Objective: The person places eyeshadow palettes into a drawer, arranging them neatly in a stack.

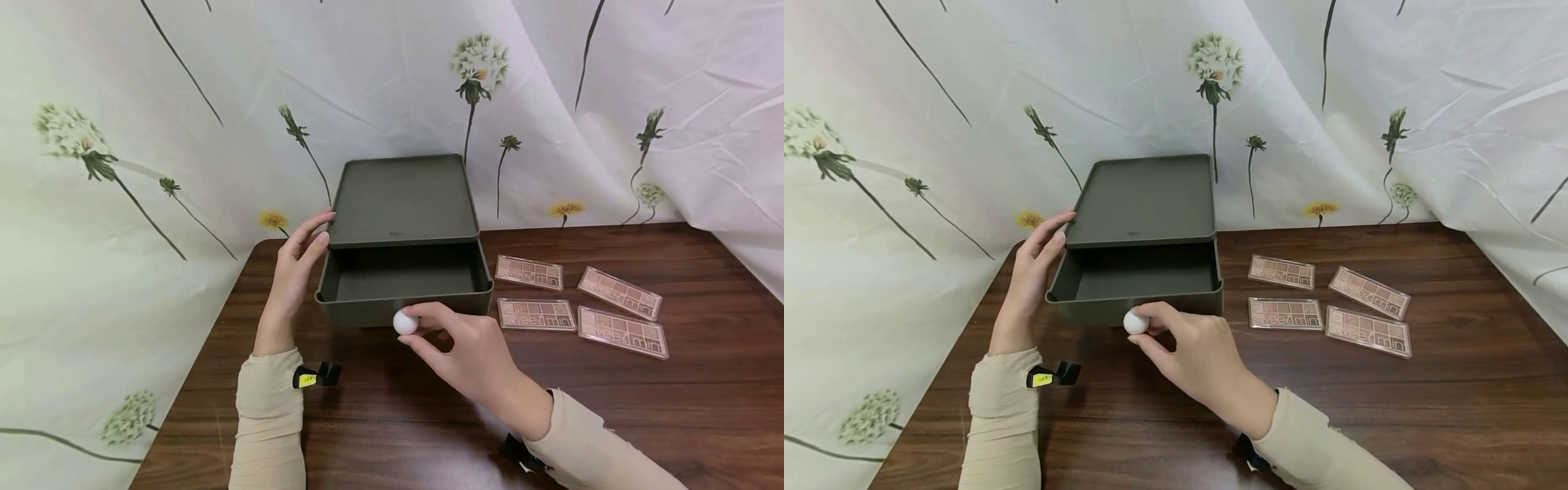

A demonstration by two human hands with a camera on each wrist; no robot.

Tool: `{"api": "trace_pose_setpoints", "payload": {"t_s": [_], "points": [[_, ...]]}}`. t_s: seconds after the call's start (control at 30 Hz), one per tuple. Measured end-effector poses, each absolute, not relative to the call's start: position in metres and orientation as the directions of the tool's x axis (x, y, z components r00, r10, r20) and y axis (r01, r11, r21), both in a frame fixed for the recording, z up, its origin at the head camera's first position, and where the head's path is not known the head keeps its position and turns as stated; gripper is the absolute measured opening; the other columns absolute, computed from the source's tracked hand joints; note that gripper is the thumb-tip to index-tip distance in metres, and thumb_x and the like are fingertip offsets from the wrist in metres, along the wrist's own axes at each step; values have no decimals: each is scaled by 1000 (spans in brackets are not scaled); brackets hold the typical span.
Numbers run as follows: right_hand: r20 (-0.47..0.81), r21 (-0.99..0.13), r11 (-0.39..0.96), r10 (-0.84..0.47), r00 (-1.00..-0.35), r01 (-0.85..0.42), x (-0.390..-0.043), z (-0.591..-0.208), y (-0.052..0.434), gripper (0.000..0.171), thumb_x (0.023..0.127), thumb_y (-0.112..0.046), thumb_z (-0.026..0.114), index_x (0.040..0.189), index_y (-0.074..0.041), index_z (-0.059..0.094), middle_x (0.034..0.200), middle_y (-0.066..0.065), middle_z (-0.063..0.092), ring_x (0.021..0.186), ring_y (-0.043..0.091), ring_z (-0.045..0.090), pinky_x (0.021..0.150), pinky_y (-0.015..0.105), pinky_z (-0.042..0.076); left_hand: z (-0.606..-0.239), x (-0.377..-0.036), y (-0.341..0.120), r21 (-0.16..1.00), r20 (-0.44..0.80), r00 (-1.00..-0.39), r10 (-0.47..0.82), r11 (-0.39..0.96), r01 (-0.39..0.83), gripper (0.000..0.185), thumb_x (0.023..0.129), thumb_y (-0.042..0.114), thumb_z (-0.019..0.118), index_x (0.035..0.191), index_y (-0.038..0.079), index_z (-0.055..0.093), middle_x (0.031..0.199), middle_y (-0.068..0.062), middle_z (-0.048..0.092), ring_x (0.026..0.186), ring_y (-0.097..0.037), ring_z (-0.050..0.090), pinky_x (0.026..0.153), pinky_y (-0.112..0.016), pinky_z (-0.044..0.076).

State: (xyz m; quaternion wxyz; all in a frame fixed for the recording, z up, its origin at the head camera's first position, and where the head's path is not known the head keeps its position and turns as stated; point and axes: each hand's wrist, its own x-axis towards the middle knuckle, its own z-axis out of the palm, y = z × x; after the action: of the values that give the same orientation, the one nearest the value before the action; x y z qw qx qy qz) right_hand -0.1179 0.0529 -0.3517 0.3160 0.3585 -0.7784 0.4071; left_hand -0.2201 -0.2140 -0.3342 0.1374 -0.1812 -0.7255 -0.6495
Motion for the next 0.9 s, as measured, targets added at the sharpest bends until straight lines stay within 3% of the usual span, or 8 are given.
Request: {"api": "trace_pose_setpoints", "payload": {"t_s": [0.43, 0.9], "points": [[796, -387, 381, -321, -513, -840, -112, -356, 55, 26, 92, -25, 73, 113, -11, 66, 90, -3, 75, 76, 5, 70, 66, 17, 52, -335, -219, -212, 886, 451, -890, 67, 83, 456, 39, 103, 17, 51, 139, 1, 55, 148, -1, 49, 131, -19, 45, 98, -31, 40], [781, -399, 346, -357, -513, -849, -110, -360, 58, 30, 98, -26, 64, 121, -7, 64, 100, 3, 74, 82, 9, 70, 72, 19, 53, -336, -221, -212, 884, 455, -888, 71, 86, 460, 39, 103, 17, 50, 139, 2, 55, 148, -1, 49, 126, -18, 47, 93, -29, 41]]}}
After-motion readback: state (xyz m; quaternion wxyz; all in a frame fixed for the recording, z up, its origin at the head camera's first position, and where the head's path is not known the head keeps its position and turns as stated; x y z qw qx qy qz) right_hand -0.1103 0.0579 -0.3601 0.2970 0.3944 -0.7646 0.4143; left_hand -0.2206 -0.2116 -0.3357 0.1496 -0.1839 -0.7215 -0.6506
